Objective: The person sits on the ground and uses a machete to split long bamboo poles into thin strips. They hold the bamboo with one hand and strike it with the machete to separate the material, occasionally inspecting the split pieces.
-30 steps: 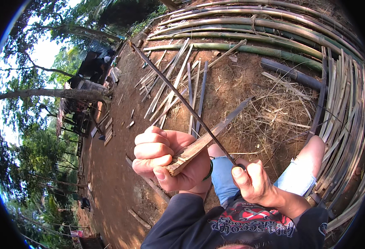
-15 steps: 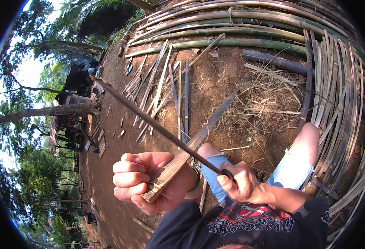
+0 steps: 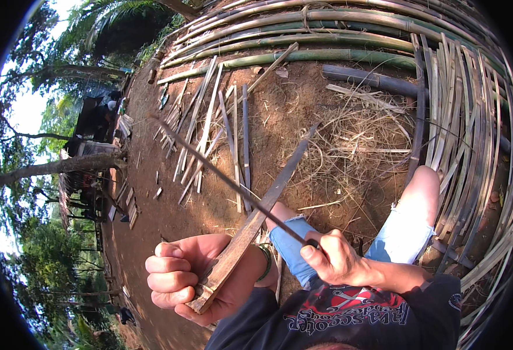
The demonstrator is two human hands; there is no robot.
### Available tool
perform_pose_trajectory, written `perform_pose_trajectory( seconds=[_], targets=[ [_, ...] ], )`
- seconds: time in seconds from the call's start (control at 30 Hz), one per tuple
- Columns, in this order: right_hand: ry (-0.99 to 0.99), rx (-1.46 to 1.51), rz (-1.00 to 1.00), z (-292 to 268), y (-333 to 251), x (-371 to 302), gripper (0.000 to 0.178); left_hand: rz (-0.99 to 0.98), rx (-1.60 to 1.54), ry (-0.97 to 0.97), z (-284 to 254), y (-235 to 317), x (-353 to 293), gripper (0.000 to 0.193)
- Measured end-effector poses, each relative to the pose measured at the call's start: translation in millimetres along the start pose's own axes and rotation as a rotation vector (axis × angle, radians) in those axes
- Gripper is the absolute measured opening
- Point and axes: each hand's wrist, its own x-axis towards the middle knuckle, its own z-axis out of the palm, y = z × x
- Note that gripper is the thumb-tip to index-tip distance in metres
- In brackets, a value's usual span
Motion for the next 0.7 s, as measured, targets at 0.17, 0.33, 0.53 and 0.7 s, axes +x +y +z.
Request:
perform_pose_trajectory(
  seconds=[0.17,0.33,0.53,0.7],
  targets=[
    [0.023,0.018,0.092,8,42,-6,0.048,-0.009,0.028,0.027,-9,3,9,0.016],
    [-0.036,0.007,0.082,9,9,-6,0.038,-0.01,0.051,0.042,-16,3,10,0.017],
    [0.083,-0.144,0.169,3,71,-11,0.045,-0.024,0.064,0.043,-22,4,12,0.021],
    [-0.089,-0.027,0.06,7,28,-14,0.05,-0.027,0.069,0.021,-31,9,10,0.021]
  ],
)
